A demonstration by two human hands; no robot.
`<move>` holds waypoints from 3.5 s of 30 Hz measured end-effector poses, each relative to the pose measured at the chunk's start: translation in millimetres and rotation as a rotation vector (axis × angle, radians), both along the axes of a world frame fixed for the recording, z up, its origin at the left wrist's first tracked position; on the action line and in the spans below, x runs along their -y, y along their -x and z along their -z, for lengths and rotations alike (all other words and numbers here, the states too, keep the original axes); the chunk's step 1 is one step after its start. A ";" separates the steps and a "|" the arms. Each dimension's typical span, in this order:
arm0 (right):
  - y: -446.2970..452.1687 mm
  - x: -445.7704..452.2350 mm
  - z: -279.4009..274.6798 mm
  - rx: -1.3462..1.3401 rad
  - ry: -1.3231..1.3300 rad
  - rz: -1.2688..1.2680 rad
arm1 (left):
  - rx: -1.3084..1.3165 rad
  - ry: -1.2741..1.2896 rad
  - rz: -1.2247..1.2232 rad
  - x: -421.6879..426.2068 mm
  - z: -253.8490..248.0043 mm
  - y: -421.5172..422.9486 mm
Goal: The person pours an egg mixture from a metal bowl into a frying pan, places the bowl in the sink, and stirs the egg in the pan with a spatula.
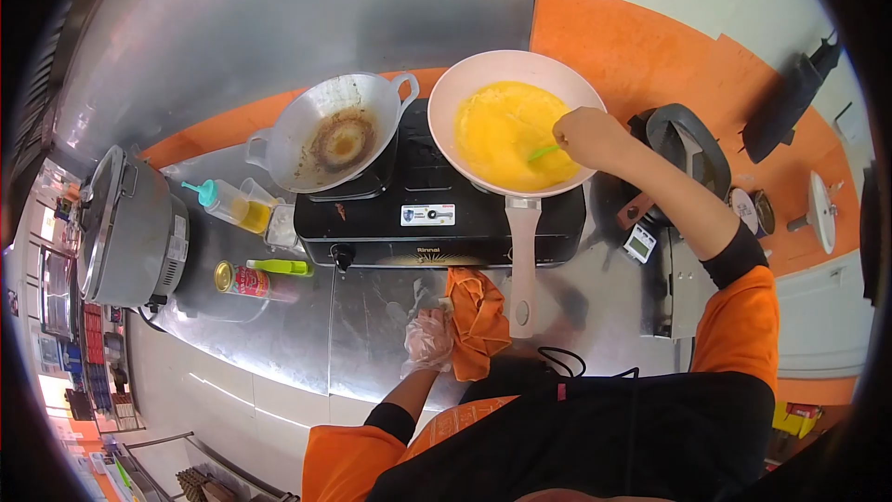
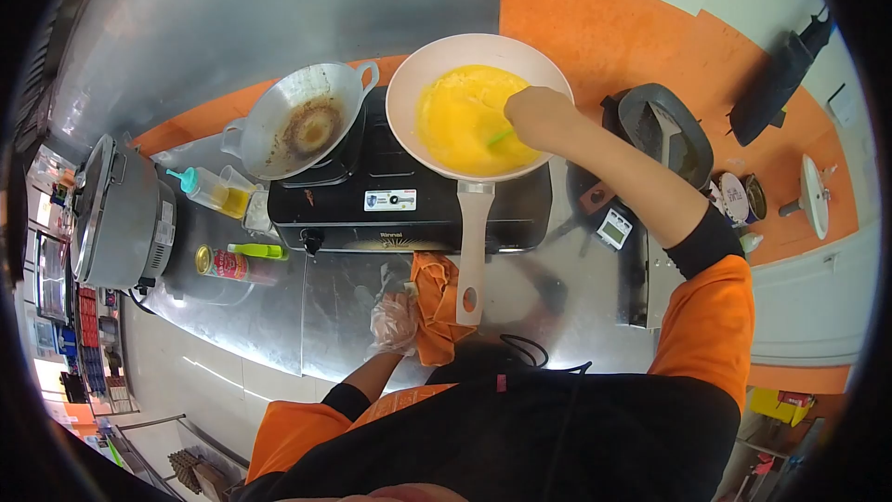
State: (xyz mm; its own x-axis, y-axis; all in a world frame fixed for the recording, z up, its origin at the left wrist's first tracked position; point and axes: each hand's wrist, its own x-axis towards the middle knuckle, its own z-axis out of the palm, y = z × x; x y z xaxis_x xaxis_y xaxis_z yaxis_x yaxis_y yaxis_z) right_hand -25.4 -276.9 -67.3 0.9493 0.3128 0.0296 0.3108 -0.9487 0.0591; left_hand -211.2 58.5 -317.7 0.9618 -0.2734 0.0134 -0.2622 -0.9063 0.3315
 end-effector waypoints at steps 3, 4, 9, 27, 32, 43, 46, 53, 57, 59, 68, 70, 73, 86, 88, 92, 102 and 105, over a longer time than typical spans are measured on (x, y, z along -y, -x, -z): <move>4.9 6.0 3.3 0.025 0.010 0.082 | 0.002 -0.021 0.000 -0.5 1.2 1.0; 5.2 6.2 -0.5 0.023 0.039 0.133 | 0.003 -0.014 -0.006 -0.1 0.8 1.4; 17.2 1.9 4.8 -0.009 -0.066 0.101 | 0.084 0.044 -0.025 3.2 -6.3 1.6; 4.6 -12.8 37.7 -0.038 -0.356 0.157 | 0.053 0.014 -0.020 1.7 -7.7 6.0; -17.0 4.0 46.5 -0.097 -0.402 0.113 | 0.079 0.035 -0.024 3.4 -4.7 2.0; -42.4 0.9 43.1 -0.059 -0.473 0.388 | 0.089 0.002 0.003 1.3 -1.2 4.5; -45.9 25.1 60.0 0.033 -0.474 0.106 | 0.074 0.031 -0.012 2.8 -5.9 -1.0; -28.9 48.5 34.6 -0.086 -0.405 0.272 | 0.051 0.011 -0.034 4.4 -9.5 1.3; -14.1 64.1 26.1 -0.133 -0.398 0.210 | 0.092 0.033 -0.011 1.2 0.3 2.7; -8.8 68.2 21.9 -0.103 -0.374 0.235 | 0.108 0.015 -0.006 0.5 2.9 0.9; 4.4 65.2 17.6 -0.157 -0.415 0.225 | 0.033 -0.016 -0.010 2.8 -5.6 0.5; 2.8 60.6 15.9 -0.262 -0.507 0.088 | 0.074 -0.017 0.003 1.8 -3.1 -0.9; -20.6 58.6 36.5 -0.012 -0.423 0.307 | 0.084 -0.019 0.001 3.3 -7.6 2.4; -53.7 48.0 -41.6 0.093 -0.145 0.074 | 0.117 0.053 -0.013 2.6 0.9 0.8; -52.7 53.3 -64.8 0.052 -0.045 0.080 | 0.115 0.035 -0.013 3.2 -0.7 -0.1; -55.5 59.0 -76.9 -0.079 0.126 0.060 | 0.090 0.034 -0.025 3.4 -2.3 0.2; -63.8 42.9 -65.8 -0.072 0.500 0.198 | 0.113 0.018 -0.010 2.5 -4.3 0.6; -68.8 43.4 -44.4 0.011 0.423 0.138 | 0.124 0.013 -0.009 1.4 -2.4 0.1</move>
